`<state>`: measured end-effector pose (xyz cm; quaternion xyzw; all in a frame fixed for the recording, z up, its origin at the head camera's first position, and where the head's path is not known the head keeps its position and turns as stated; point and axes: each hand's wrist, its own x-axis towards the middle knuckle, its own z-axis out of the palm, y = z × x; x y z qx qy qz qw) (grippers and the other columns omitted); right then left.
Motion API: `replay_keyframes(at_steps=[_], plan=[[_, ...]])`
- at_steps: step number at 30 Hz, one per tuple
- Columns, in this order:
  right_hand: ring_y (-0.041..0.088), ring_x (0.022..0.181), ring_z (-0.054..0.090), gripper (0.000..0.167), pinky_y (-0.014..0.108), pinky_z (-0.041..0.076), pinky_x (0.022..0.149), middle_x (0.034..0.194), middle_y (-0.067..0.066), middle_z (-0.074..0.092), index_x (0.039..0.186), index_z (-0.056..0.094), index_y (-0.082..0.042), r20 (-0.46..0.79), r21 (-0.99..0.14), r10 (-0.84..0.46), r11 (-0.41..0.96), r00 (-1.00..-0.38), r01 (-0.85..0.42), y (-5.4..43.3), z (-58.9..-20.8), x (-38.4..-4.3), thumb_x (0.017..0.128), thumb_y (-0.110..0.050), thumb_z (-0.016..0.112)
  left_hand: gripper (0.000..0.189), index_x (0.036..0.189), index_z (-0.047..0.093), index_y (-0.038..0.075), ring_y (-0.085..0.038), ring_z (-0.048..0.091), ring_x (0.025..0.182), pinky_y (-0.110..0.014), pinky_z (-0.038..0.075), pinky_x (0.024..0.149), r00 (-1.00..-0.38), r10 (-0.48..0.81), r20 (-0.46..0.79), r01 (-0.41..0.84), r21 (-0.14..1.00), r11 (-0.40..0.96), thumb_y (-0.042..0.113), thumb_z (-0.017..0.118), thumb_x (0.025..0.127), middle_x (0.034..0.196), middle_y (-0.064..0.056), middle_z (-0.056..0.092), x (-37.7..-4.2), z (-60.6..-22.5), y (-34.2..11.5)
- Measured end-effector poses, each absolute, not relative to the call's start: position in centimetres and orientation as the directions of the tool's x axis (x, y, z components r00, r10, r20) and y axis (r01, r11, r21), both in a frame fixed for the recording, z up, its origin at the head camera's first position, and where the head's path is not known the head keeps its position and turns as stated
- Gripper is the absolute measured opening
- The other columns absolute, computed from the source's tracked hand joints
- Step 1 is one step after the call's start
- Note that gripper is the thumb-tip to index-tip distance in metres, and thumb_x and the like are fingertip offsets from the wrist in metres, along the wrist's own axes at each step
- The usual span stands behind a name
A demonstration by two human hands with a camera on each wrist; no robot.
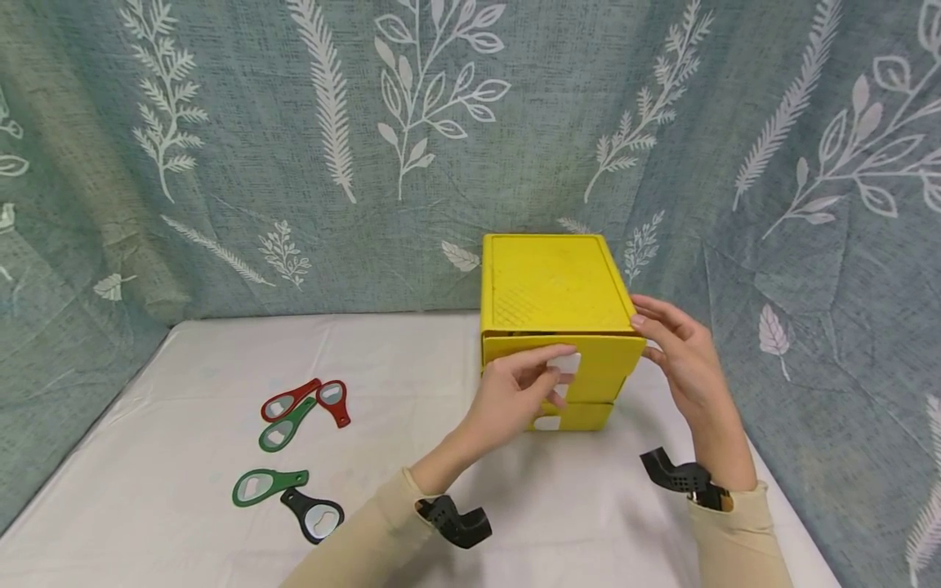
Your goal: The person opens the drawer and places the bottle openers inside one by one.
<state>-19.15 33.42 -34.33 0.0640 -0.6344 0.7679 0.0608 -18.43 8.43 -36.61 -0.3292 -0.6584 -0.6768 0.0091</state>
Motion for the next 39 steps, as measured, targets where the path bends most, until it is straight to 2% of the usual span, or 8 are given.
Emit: replay_keyframes(at_steps=[8,15,18,24,28,31,36,39], plan=[[0.016,0.104,0.061,0.036,0.029,0.053,0.082,0.125,0.003,0.061,0.136,0.057,-0.003,0.191,-0.958,-0.007,-0.221,-0.982,-0.185,33.4,-34.3,-19.1,0.1,-0.008,0.058,0.034,0.13,0.066,0.02,-0.026,0.071,0.082,-0.04,0.053,0.05,-0.782,0.449,0.432,0.428,0.896,-0.117,0.005,0.054,0.102,0.09,-0.012,0.072,-20.2,-38.0,8.6],[0.016,0.103,0.062,0.035,0.029,0.053,0.081,0.123,0.004,0.062,0.135,0.057,-0.002,0.202,-0.953,-0.014,-0.235,-0.979,-0.193,33.4,-34.4,-19.2,0.1,-0.006,0.058,0.041,0.14,0.054,0.022,-0.013,0.068,0.079,-0.026,0.055,0.061,-0.728,0.504,0.465,0.521,0.853,-0.033,0.009,0.055,0.102,0.109,-0.009,0.071,-19.5,-38.1,7.8],[0.017,0.103,0.062,0.035,0.029,0.053,0.081,0.123,0.004,0.062,0.135,0.058,-0.003,0.202,-0.952,-0.017,-0.236,-0.979,-0.193,33.4,-34.4,-19.2,0.1,-0.006,0.057,0.043,0.143,0.049,0.019,-0.015,0.068,0.076,-0.029,0.057,0.062,-0.731,0.516,0.447,0.489,0.87,-0.062,0.009,0.055,0.101,0.113,-0.011,0.069,-19.0,-38.3,7.0],[0.017,0.103,0.061,0.035,0.029,0.053,0.082,0.119,0.003,0.064,0.133,0.059,-0.004,0.182,-0.962,0.006,-0.207,-0.983,-0.179,33.4,-34.4,-19.2,0.099,-0.009,0.06,0.043,0.144,0.046,0.02,-0.025,0.067,0.062,-0.031,0.055,0.058,-0.783,0.553,0.285,0.324,0.946,-0.028,0.012,0.053,0.103,0.094,-0.006,0.072,-18.1,-38.8,5.8],[0.017,0.104,0.06,0.035,0.029,0.052,0.082,0.119,0.003,0.064,0.134,0.059,-0.004,0.178,-0.962,0.01,-0.207,-0.984,-0.176,33.4,-34.3,-19.2,0.099,-0.009,0.06,0.04,0.142,0.049,0.015,-0.032,0.066,0.06,-0.027,0.053,0.055,-0.794,0.569,0.214,0.272,0.962,0.018,0.013,0.054,0.102,0.088,-0.003,0.073,-17.7,-39.4,5.6],[0.017,0.104,0.06,0.034,0.029,0.052,0.083,0.119,0.002,0.064,0.133,0.06,-0.006,0.168,-0.966,0.021,-0.195,-0.986,-0.168,33.4,-34.3,-19.2,0.099,-0.01,0.06,0.039,0.14,0.05,0.014,-0.031,0.065,0.058,-0.028,0.053,0.055,-0.797,0.575,0.185,0.253,0.967,0.039,0.012,0.054,0.101,0.086,-0.001,0.073,-17.5,-39.8,5.7],[0.017,0.103,0.061,0.033,0.029,0.052,0.083,0.117,0.003,0.065,0.132,0.061,-0.005,0.17,-0.962,0.01,-0.217,-0.985,-0.168,33.3,-34.3,-19.1,0.099,-0.009,0.059,0.04,0.141,0.05,0.015,-0.02,0.065,0.056,-0.041,0.056,0.059,-0.797,0.586,0.149,0.232,0.97,0.068,0.013,0.053,0.101,0.084,0.003,0.072,-17.6,-40.5,6.0],[0.017,0.103,0.061,0.033,0.029,0.052,0.082,0.117,0.003,0.065,0.132,0.06,-0.005,0.176,-0.958,0.0,-0.23,-0.984,-0.172,33.3,-34.3,-19.1,0.099,-0.008,0.059,0.04,0.141,0.05,0.017,-0.022,0.065,0.057,-0.045,0.056,0.06,-0.797,0.589,0.132,0.219,0.973,0.077,0.014,0.054,0.101,0.083,0.003,0.071,-17.7,-41.0,6.4]])
